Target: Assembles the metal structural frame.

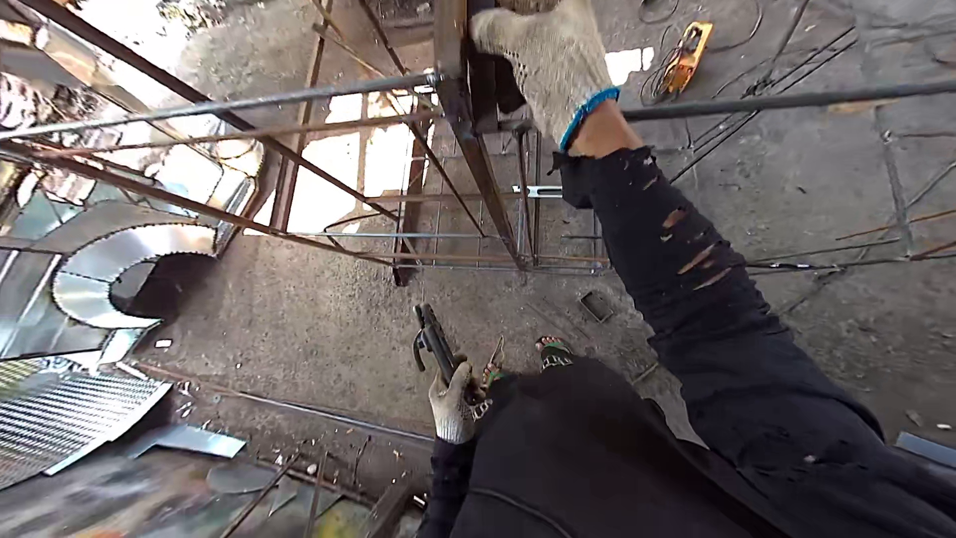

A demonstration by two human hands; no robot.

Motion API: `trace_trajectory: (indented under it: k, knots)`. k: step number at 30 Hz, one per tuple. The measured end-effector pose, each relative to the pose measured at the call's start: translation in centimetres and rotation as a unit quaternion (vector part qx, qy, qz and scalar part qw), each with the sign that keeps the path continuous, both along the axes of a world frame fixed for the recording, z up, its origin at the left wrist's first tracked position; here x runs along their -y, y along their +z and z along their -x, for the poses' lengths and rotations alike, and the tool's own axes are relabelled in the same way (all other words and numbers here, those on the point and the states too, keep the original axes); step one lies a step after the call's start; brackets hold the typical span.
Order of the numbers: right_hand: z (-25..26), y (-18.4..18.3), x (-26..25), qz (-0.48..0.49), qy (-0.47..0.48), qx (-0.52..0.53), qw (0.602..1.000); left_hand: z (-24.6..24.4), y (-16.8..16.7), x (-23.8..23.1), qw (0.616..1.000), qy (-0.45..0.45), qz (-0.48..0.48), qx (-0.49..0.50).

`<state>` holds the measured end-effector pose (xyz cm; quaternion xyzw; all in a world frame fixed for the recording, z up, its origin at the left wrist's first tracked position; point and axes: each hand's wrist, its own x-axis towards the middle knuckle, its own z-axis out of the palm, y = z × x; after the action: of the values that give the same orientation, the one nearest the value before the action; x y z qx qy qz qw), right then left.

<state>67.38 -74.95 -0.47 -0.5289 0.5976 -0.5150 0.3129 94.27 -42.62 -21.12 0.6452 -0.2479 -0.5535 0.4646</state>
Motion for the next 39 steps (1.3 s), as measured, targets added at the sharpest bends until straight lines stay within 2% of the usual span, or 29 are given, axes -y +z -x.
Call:
trace_trajectory:
  k: [2,4,5,7,9,17,39]
  knots:
    - [1.2,-2.6,-1.4,0.005,0.05,-0.185,0.981,0.0,-0.1,0.0,1.0,-0.01,0.005,0.001]
    - [2.5,-5.9,0.7,0.089,0.044,-0.227,0.969,0.1,-0.1,-0.1,1.0,-0.017,-0.002,0.007]
    - [2.3,-6.1,1.9,0.123,0.025,-0.172,0.977,0.2,0.0,-0.3,1.0,-0.02,-0.008,0.013]
    - [0.6,-1.8,1.2,0.069,0.024,0.053,0.996,0.5,0.2,-0.3,0.999,-0.026,-0.017,0.02]
    - [-0.2,0.8,0.4,0.044,0.023,0.155,0.987,0.6,0.1,-0.1,0.999,-0.025,-0.021,0.02]
    - [-0.3,0.5,0.5,0.042,0.032,0.182,0.982,0.8,-0.4,-0.2,1.0,-0.024,-0.015,0.004]
    - [0.0,0.6,0.4,0.024,0.036,0.164,0.986,1.2,-1.0,-0.5,0.999,-0.038,-0.028,0.026]
